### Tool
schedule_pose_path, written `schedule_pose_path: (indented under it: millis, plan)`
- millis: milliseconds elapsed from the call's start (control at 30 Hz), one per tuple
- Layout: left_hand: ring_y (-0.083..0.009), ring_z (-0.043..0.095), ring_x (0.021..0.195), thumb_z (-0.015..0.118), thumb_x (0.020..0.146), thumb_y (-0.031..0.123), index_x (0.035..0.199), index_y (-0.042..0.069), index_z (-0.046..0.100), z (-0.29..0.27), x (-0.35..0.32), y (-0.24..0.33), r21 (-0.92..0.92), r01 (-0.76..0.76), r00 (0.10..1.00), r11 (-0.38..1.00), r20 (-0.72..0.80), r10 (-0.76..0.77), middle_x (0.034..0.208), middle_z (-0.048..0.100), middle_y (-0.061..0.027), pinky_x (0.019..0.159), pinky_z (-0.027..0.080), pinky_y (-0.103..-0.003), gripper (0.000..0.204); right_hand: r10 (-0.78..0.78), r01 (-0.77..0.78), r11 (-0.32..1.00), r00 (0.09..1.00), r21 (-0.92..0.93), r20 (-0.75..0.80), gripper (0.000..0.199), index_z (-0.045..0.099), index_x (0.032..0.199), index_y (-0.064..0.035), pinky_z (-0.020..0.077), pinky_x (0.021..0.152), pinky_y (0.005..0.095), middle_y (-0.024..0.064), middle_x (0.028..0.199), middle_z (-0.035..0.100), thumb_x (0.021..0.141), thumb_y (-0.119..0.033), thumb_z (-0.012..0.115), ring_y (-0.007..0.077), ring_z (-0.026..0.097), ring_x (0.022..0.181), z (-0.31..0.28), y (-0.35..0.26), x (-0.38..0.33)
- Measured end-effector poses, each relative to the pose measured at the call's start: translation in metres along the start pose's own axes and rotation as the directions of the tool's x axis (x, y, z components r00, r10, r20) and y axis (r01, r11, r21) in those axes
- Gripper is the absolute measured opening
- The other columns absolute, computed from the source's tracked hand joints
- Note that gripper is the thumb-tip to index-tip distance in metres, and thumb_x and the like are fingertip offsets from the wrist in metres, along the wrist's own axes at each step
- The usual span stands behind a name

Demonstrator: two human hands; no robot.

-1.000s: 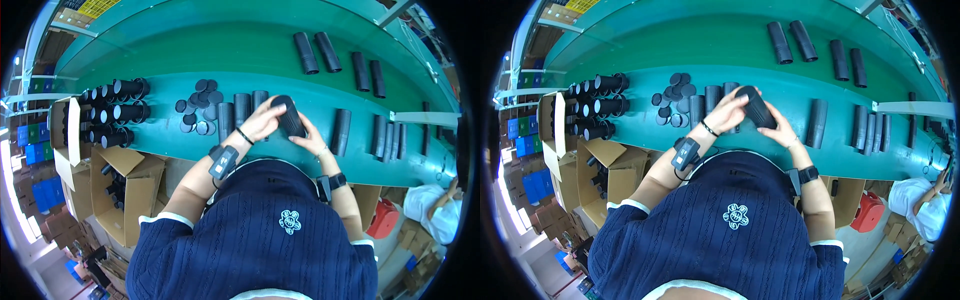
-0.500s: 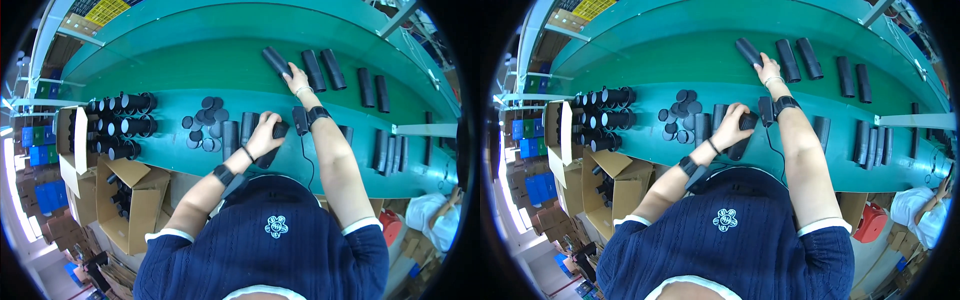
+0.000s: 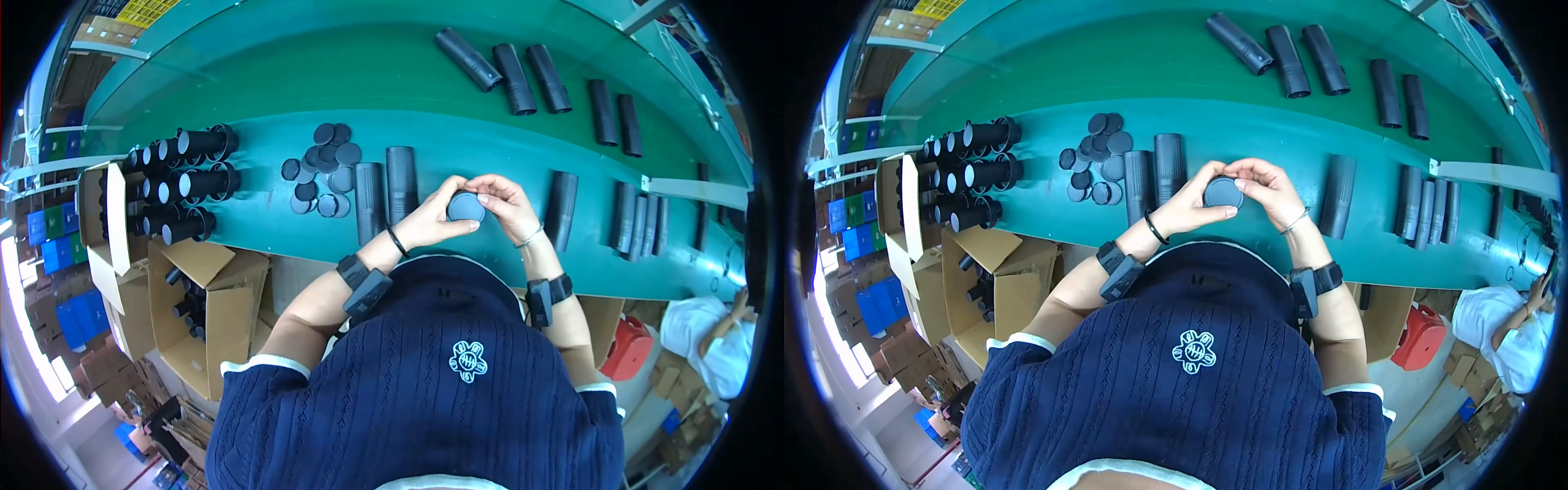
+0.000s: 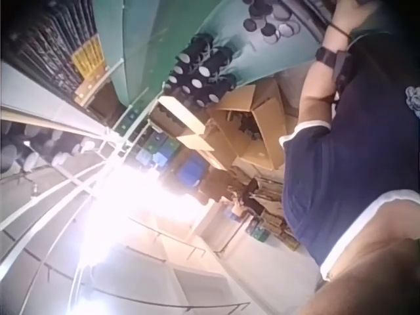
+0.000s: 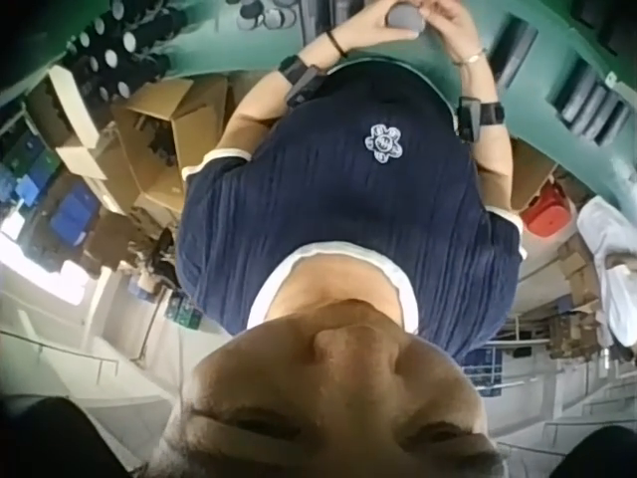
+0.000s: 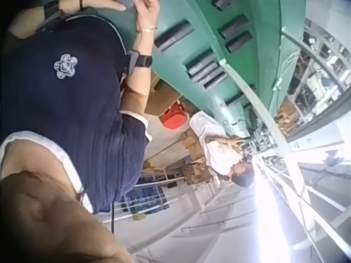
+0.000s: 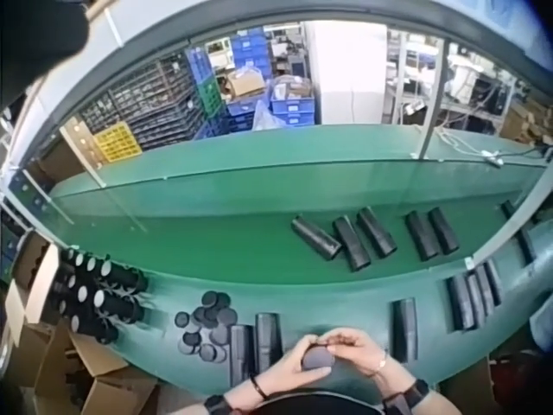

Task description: The person fits caps onto cylinders by hand, places the assembled units onto a conveyor belt, and then moves the cylinders from the belt into a cardboard box lined with newspaper.

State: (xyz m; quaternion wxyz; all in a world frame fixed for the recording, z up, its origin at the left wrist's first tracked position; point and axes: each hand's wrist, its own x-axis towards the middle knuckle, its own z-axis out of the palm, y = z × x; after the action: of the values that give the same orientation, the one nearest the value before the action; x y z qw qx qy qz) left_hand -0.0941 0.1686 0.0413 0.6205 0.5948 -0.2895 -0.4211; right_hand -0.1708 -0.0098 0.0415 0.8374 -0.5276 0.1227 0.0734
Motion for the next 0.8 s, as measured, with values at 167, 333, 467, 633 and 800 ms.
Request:
schedule_pose_path:
  millis: [167, 333, 467, 633, 800]
  plan:
    - [-0.0126, 0.049, 0.103, 0.071, 0.079, 0.011, 0.118, 0.005, 0.045, -0.004, 0.007, -0.003, -0.006, -0.063, 0.997, 0.998, -0.048, 0.062, 0.11, 0.05, -0.0054, 0.089, 0.042, -0.027, 0.047, -0.002, 0.002, 1.0, 0.999, -0.004, -0.053, 0.039, 0.057, 0.119, -0.0042, 0.0433, 0.09, 0.027, 0.0058, 0.112, 0.062, 0.082, -0.01, 0.067, 0.0141, 0.056, 0.105, -0.013, 0.017, -0.002]
    - [-0.0226, 0.054, 0.107, 0.06, 0.089, 0.013, 0.114, 0.002, 0.051, -0.024, 0.013, 0.012, -0.766, -0.072, 0.992, 0.639, -0.124, -0.038, 0.113, 0.056, -0.0121, 0.092, 0.045, -0.036, 0.029, 0.012, 0.076, 0.847, 0.987, -0.527, 0.163, 0.091, 0.03, 0.144, -0.0103, 0.0369, 0.099, 0.0357, 0.0118, 0.127, 0.049, 0.068, -0.021, 0.08, 0.0211, 0.048, 0.116, -0.013, 0.031, 0.003]
    - [-0.029, 0.055, 0.096, 0.067, 0.083, 0.039, 0.116, -0.001, 0.049, -0.062, 0.014, -0.017, 0.578, 0.25, 0.693, 0.777, -0.667, 0.273, 0.106, 0.054, -0.0172, 0.078, 0.05, -0.035, 0.055, 0.001, -0.037, 0.864, 0.997, -0.502, -0.073, 0.086, 0.024, 0.141, -0.0099, 0.0439, 0.09, 0.0351, 0.0184, 0.123, 0.051, 0.075, -0.027, 0.076, 0.0248, 0.054, 0.109, 0.002, 0.001, 0.053]
    - [-0.0365, 0.056, 0.098, 0.076, 0.071, 0.038, 0.141, 0.001, 0.023, -0.053, 0.014, -0.016, 0.834, 0.533, 0.846, 0.145, -0.529, -0.065, 0.105, 0.053, -0.0243, 0.077, 0.053, -0.041, 0.095, -0.177, -0.024, 0.548, 0.974, -0.836, -0.145, 0.089, 0.018, 0.142, -0.0196, 0.0485, 0.084, 0.0445, 0.024, 0.109, 0.058, 0.073, -0.024, 0.074, 0.0372, 0.06, 0.096, -0.007, -0.007, 0.18]
    - [-0.0369, 0.046, 0.119, 0.076, 0.062, 0.014, 0.141, -0.002, 0.02, -0.064, 0.008, -0.025, 0.588, 0.291, 0.908, 0.755, -0.418, -0.025, 0.123, 0.046, -0.0255, 0.101, 0.038, -0.039, 0.098, -0.272, -0.118, 0.372, 0.935, -0.921, -0.229, 0.091, 0.019, 0.144, -0.0209, 0.0463, 0.089, 0.0461, 0.0285, 0.114, 0.055, 0.072, -0.022, 0.075, 0.0414, 0.058, 0.1, -0.011, 0.003, 0.252]
